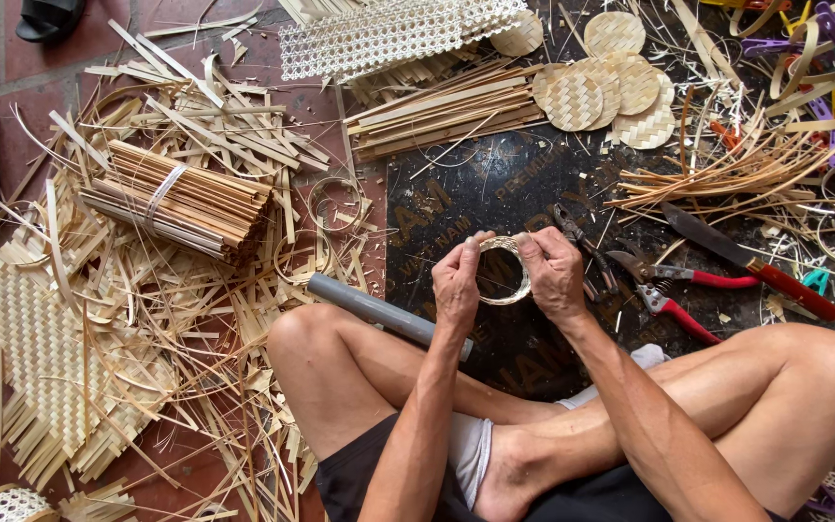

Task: The person sits on the floor weaving bamboo strips, shaping a woven cylinder around a gray PVC pipe and fitting a round woven base into it. They use pliers to trim and secure strips and a knife to cut material, working among piles of bamboo strips and finished woven baskets.

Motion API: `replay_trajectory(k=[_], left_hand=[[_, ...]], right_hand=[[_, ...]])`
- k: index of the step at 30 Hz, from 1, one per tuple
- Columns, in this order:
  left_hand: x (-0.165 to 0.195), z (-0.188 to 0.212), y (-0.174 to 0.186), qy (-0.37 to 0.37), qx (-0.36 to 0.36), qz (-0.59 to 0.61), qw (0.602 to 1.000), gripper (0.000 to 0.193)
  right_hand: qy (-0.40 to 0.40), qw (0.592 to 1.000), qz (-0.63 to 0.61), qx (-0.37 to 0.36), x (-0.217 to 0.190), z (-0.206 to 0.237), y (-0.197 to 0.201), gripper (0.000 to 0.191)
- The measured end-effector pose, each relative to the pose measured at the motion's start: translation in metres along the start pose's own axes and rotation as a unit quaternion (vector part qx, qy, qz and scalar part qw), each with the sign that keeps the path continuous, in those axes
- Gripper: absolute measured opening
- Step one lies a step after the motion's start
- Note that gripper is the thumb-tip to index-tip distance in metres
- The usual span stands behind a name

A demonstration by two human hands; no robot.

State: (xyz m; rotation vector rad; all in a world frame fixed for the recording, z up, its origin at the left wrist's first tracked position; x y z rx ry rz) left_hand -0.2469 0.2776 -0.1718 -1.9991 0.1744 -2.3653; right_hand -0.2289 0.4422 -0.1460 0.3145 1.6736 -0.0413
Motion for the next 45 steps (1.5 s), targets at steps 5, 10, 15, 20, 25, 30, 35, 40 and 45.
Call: replay_trajectory(k=[5,10,15,20,25,30,35,40,45], left_hand=[[0.019,0.025,0.044,-0.053,0.039,-0.083,0.994,0.041],[0.019,0.039,0.055,0.025,0.059,-0.134,0.989,0.039],[0.027,-0.007,0.040,-0.026,-0.017,-0.117,0.993,0.043],[0.010,0.035,0.030,0.144,0.033,-0.105,0.983,0.049],[0.005,0.076,0.035,0.241,-0.012,-0.099,0.966,0.047],[0.037,0.016,0.037,0.082,0.024,-0.125,0.988,0.052],[0.036,0.028,0.019,0.126,-0.011,-0.161,0.979,0.057],[0.010,0.053,0.033,0.179,0.010,-0.049,0.983,0.054],[-0.004,0.040,0.031,0.142,0.024,0.033,0.989,0.043]], right_hand=[[-0.215,0.973,-0.085,0.014,0.005,0.019,0.040,0.046],[-0.238,0.963,-0.128,-0.015,0.001,0.048,0.033,0.051],[-0.300,0.944,-0.136,0.016,-0.006,0.089,0.005,0.046],[-0.207,0.975,-0.068,0.049,-0.005,0.062,0.012,0.045],[-0.080,0.994,-0.053,0.043,-0.011,0.023,0.032,0.055],[-0.167,0.969,0.184,-0.008,-0.025,0.016,0.020,0.068],[-0.104,0.974,0.202,-0.022,-0.032,-0.001,0.018,0.063],[-0.164,0.982,0.090,-0.030,-0.011,0.011,0.033,0.040],[-0.272,0.946,-0.177,-0.009,0.008,0.032,0.028,0.025]])
Point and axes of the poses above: each hand's wrist, its own z-axis away from the middle knuckle, its own y-axis out of the back of the hand, x = y × z, the point moved 4 cm from there along -z, towards the middle knuckle, and after that the axes turned 7 degrees about -z, right-handed, at the moved point
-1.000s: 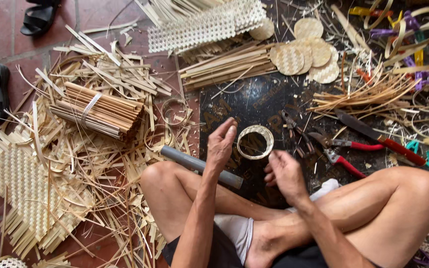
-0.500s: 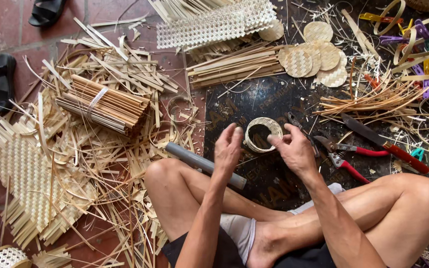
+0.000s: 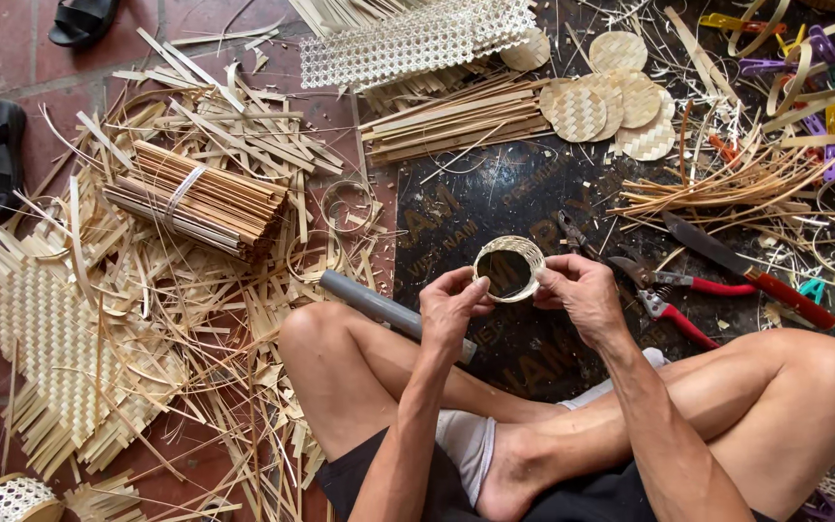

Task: The person sits on the floor weaving bamboo strips, shaping a woven cylinder around a gray PVC pipe and fitting a round woven base into it. They use pliers to trim and secure strips and a knife to cut material, working among piles of bamboo strips and finished woven baskets.

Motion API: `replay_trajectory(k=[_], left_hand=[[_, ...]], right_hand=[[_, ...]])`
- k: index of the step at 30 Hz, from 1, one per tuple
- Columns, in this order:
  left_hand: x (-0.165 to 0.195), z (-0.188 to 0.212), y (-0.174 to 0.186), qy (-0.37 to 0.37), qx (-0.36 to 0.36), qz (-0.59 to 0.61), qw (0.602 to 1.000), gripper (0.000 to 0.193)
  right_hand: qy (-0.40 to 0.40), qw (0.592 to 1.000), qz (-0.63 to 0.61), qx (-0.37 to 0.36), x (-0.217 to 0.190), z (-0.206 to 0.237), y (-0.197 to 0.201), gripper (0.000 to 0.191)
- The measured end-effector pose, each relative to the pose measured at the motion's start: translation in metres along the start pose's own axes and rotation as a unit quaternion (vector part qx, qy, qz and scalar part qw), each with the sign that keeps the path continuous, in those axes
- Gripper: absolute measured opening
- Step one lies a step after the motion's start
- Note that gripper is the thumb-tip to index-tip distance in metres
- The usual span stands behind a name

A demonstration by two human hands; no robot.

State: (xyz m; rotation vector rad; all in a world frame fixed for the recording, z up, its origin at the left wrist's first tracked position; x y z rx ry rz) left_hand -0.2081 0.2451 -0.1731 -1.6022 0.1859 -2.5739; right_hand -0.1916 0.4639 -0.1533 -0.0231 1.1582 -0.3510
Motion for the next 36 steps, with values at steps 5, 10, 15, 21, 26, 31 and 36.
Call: replay_trajectory(k=[5,10,15,21,26,31,36], left_hand=[[0.002,0.000,-0.003,-0.017,-0.008,0.003,1.000,0.033],[0.006,0.002,-0.003,-0.020,-0.004,0.005,1.000,0.033],[0.010,0.008,-0.003,-0.010,-0.017,0.009,1.000,0.035],[0.022,0.013,0.003,-0.020,0.010,-0.124,0.992,0.043],[0.059,-0.010,-0.019,-0.295,0.057,-0.452,0.840,0.054],[0.060,-0.047,-0.048,-0.234,0.031,-0.626,0.744,0.021],[0.049,-0.052,-0.039,-0.107,0.018,-0.546,0.831,0.025]], right_hand=[[0.011,1.000,-0.017,0.014,0.004,0.002,-0.001,0.019],[0.021,0.999,-0.017,0.023,0.004,0.007,-0.001,0.018],[0.000,1.000,-0.008,0.006,0.000,0.010,0.000,0.020],[0.011,0.997,0.075,0.015,-0.026,0.011,0.010,0.033],[0.172,0.876,0.451,-0.017,-0.058,-0.005,-0.019,0.057],[0.185,0.755,0.626,-0.068,-0.049,-0.045,-0.055,0.030],[0.140,0.757,0.637,-0.034,-0.034,-0.057,-0.047,0.017]])
Point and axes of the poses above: each hand's wrist, its own z-axis away from the middle knuckle, its own y-axis out of the back of the hand, x = y × z, the point moved 4 cm from there along -z, towards the middle knuckle, and after that the axes turned 7 degrees about -z, right-handed, at the moved point
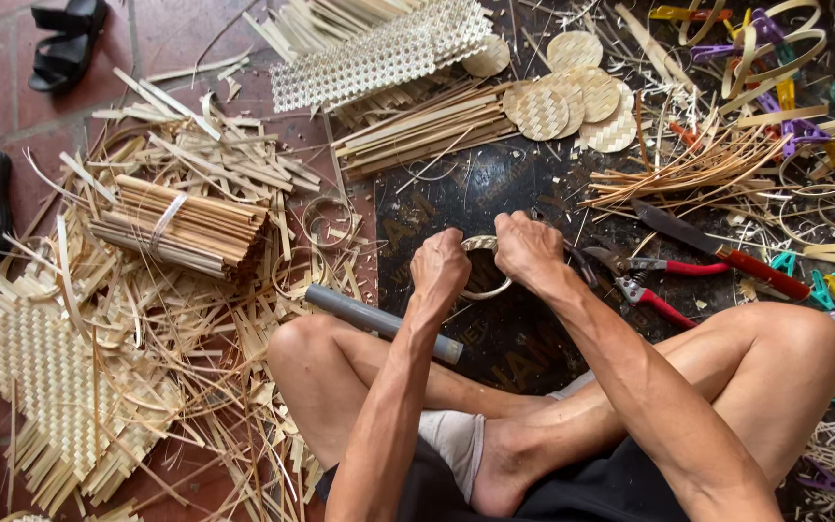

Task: The person sits on the floor weaving bamboo strips, shaping a woven cylinder around a gray PVC pipe and fitting a round woven base into it. They use pliers to trim and secure strips and a knife to cut material, working among piles of bamboo strips and finished woven baskets.

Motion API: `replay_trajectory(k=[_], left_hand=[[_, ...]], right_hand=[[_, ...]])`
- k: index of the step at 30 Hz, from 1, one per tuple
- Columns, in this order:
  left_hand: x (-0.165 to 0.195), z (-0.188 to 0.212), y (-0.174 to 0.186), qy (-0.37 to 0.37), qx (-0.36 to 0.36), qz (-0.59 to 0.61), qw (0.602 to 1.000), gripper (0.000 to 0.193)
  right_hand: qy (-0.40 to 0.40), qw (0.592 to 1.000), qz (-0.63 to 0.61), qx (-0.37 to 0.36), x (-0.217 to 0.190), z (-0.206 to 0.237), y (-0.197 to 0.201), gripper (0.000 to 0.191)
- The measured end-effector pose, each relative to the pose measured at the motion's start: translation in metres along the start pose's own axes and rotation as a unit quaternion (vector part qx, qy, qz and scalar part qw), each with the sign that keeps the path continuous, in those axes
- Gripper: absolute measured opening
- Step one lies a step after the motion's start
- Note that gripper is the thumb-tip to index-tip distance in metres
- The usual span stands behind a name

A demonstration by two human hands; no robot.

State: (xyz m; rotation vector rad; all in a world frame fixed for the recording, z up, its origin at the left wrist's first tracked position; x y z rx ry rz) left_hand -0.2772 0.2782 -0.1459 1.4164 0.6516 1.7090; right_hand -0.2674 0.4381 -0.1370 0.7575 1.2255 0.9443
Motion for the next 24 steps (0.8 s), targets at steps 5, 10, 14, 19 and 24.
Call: replay_trajectory(k=[5,10,14,19,24], left_hand=[[0.005,0.006,0.005,-0.078,0.037,-0.034,0.996,0.023],[0.005,0.002,0.001,-0.046,-0.004,-0.030,0.998,0.025],[0.003,0.003,0.001,-0.038,-0.018,-0.034,0.999,0.028],[0.008,0.006,0.009,-0.019,-0.006,-0.013,1.000,0.033],[0.010,0.003,0.007,0.044,-0.053,-0.029,0.997,0.031]], right_hand=[[-0.056,0.995,-0.043,-0.066,0.001,0.004,-0.002,0.022],[-0.045,0.995,-0.062,-0.061,-0.010,0.002,0.003,0.026],[-0.082,0.992,-0.039,-0.092,-0.014,0.004,0.003,0.023],[-0.115,0.988,-0.041,-0.098,-0.021,0.009,0.009,0.023],[-0.111,0.990,-0.056,-0.073,-0.022,0.009,0.013,0.024]])
Point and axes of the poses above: each hand's wrist, its own z-axis away from the middle knuckle, its own y-axis out of the back of the hand, x = y × z, the point moved 4 cm from there along -z, towards the middle knuckle, and after that the axes turned 7 degrees about -z, right-handed, at the moved point
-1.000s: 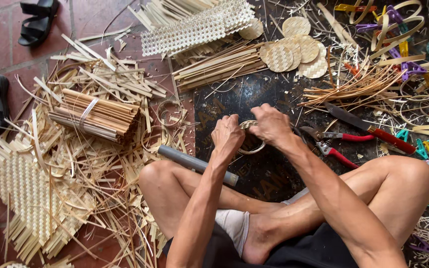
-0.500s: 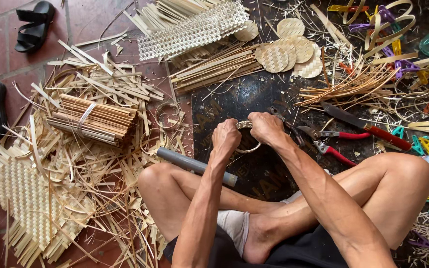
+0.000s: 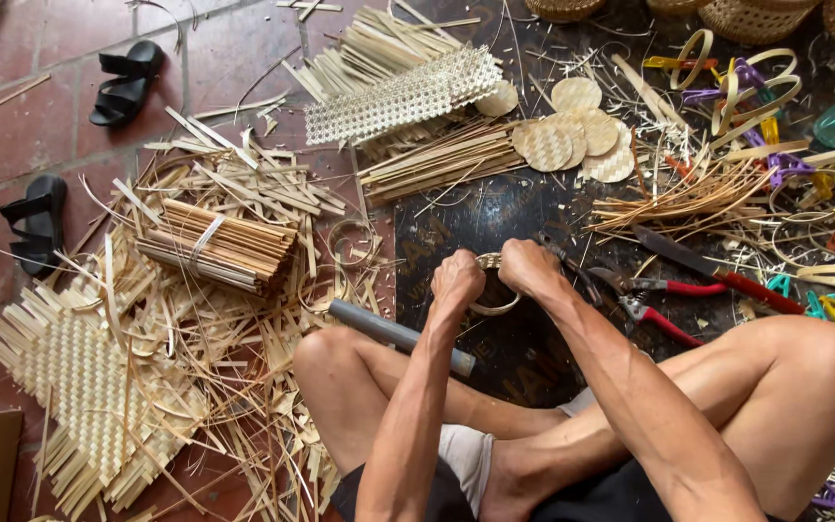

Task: The person sits on the floor weaving bamboo strips, shaping a woven cylinder around a gray PVC pipe and fitting a round woven base into it. They use pliers to trim and secure strips and a knife to cut material, working among piles of bamboo strips and finished woven baskets.

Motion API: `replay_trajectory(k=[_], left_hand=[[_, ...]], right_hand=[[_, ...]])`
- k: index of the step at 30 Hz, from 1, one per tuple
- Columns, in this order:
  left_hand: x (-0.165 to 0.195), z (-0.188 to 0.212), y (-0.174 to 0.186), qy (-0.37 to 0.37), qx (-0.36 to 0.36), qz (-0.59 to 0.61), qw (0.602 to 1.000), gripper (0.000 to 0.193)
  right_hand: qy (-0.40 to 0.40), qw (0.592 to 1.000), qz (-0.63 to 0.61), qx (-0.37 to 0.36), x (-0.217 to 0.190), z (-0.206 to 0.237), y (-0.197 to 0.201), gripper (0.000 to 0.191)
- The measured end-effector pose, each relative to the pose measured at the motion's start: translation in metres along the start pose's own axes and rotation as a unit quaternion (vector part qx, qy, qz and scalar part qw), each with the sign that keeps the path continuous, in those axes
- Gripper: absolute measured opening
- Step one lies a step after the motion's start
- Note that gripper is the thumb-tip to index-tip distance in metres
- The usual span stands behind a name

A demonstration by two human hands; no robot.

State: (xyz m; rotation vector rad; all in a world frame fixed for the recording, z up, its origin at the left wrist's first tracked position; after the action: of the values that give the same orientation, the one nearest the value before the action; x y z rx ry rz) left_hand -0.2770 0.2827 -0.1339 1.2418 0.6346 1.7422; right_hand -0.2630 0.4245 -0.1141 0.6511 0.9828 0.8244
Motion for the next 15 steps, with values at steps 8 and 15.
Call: replay_trajectory(k=[8,15], left_hand=[[-0.001,0.005,-0.001,-0.077,0.034,0.004,0.996,0.029],[0.007,0.005,0.005,-0.064,0.039,0.000,0.997,0.030]], right_hand=[[0.008,1.000,-0.025,0.003,0.003,0.000,-0.001,0.023],[0.039,0.999,-0.008,0.021,0.001,0.002,0.002,0.022]])
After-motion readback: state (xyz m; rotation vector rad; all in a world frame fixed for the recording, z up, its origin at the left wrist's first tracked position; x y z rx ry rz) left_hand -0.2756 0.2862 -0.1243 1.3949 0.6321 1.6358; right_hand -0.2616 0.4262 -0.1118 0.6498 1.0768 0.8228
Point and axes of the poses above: each hand's wrist, its own z-axis away from the middle knuckle, its own y-axis out of the back of the hand, x = y × z, the point moved 4 cm from there along -z, towards the middle knuckle, and after that the axes turned 7 degrees about -z, right-handed, at the moved point
